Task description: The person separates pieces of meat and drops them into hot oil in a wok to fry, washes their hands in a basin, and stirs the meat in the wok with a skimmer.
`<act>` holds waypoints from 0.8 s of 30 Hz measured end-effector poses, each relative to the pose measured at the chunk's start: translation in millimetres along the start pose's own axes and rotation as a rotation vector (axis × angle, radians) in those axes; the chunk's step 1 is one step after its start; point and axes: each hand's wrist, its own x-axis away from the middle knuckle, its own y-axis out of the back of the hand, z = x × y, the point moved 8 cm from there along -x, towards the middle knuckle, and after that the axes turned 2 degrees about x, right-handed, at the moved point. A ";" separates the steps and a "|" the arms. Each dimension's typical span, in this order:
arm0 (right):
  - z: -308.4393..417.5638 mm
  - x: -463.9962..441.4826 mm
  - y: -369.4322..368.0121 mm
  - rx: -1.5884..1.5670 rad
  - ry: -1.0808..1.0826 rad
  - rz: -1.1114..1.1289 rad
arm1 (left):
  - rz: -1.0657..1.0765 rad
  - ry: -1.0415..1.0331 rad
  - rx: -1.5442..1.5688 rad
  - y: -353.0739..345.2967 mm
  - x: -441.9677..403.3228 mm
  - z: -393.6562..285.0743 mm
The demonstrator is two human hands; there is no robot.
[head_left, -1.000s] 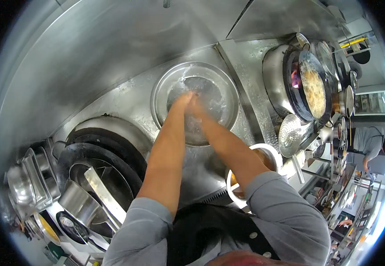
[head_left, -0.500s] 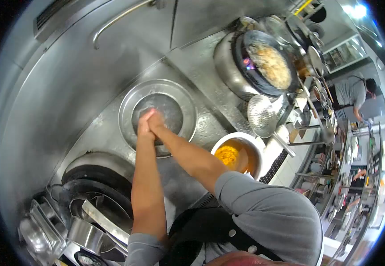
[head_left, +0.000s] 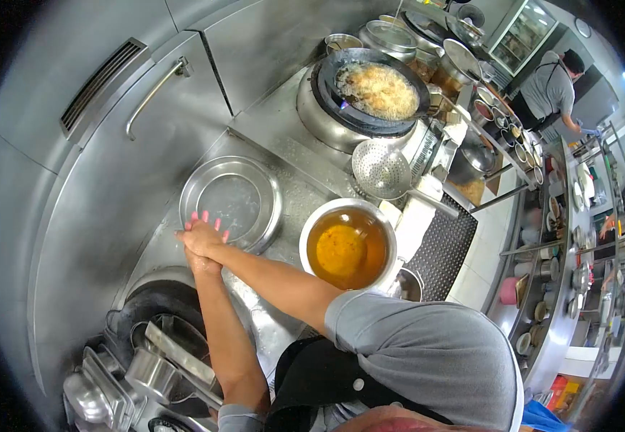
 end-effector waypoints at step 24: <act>57.4 267.7 -17.6 2.937 -1.028 0.243 | -0.361 0.172 0.003 69.2 299.4 74.6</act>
